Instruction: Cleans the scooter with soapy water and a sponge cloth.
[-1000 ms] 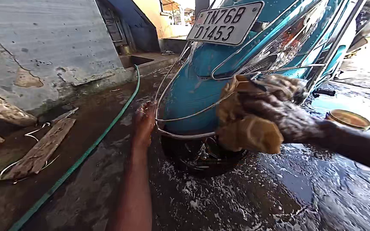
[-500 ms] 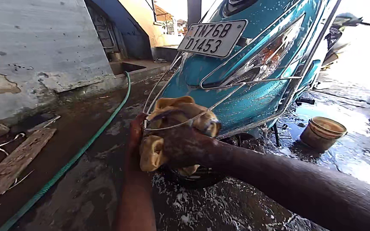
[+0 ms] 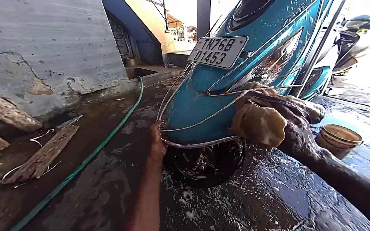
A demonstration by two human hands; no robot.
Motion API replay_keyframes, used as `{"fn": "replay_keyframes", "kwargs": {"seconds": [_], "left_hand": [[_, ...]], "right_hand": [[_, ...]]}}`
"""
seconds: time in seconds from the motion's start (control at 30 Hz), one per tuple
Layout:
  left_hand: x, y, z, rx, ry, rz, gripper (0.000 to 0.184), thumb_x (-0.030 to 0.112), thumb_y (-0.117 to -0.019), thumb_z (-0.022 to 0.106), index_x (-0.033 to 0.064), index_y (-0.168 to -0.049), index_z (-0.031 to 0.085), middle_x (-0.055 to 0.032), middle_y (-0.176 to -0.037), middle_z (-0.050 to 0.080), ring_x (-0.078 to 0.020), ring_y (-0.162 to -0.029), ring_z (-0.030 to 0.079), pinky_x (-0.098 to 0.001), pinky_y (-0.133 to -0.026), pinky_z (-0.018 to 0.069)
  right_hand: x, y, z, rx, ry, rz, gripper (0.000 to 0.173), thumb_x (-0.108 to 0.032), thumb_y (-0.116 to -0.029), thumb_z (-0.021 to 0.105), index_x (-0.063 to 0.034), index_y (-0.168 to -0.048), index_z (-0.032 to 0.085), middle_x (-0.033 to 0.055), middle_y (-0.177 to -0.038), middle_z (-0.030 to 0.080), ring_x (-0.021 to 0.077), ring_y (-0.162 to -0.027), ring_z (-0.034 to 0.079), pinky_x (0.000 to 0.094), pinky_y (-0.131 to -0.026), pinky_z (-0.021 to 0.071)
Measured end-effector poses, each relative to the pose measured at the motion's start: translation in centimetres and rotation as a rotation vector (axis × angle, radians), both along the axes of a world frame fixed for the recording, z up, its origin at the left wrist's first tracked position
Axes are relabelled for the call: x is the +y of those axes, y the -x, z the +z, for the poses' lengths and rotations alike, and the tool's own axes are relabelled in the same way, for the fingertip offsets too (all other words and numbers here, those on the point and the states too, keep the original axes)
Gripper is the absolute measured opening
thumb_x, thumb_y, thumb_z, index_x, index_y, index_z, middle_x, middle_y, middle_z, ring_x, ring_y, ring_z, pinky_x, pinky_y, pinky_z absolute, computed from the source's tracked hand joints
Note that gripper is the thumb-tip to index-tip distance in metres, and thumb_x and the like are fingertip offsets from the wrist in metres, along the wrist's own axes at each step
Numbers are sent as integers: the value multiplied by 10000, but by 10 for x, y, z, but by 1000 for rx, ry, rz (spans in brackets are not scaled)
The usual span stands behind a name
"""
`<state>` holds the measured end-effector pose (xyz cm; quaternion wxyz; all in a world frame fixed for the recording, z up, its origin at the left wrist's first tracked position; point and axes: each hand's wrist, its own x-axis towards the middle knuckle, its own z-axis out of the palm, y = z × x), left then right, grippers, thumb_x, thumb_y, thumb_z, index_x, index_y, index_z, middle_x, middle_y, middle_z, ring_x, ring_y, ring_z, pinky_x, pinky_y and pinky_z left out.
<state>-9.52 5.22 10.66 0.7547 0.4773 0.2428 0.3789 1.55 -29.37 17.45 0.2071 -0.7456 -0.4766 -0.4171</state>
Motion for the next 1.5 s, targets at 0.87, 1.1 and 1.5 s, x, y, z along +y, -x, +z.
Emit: {"fn": "replay_keyframes", "kwargs": {"seconds": [0.87, 1.1, 1.5], "left_hand": [[20, 4, -11, 93, -24, -77, 233, 300, -997, 534, 122, -1118, 625, -9, -894, 605, -101, -770, 583, -303, -658, 507], [-1, 7, -10, -17, 50, 50, 301, 211, -985, 452, 70, -1230, 554, 18, -914, 661, -44, -785, 650, -250, -711, 569], [-80, -29, 151, 402, -427, -85, 581, 414, -1086, 347, -6, -1450, 518, -160, -1493, 518, -191, -1370, 502, -400, -1141, 418]], "right_hand": [[336, 15, 101, 465, 1254, -201, 428, -386, -971, 634, 16, -1099, 700, 245, -1169, 665, 414, -1135, 619, 627, -926, 462], [305, 23, 89, 625, 1241, 190, 394, -261, -1047, 541, 55, -1259, 643, 290, -1319, 607, 460, -1294, 538, 615, -1071, 409], [210, -17, 153, 878, 664, 37, 457, -190, -992, 615, 30, -1390, 576, 263, -1348, 616, 420, -1195, 630, 593, -970, 510]]}}
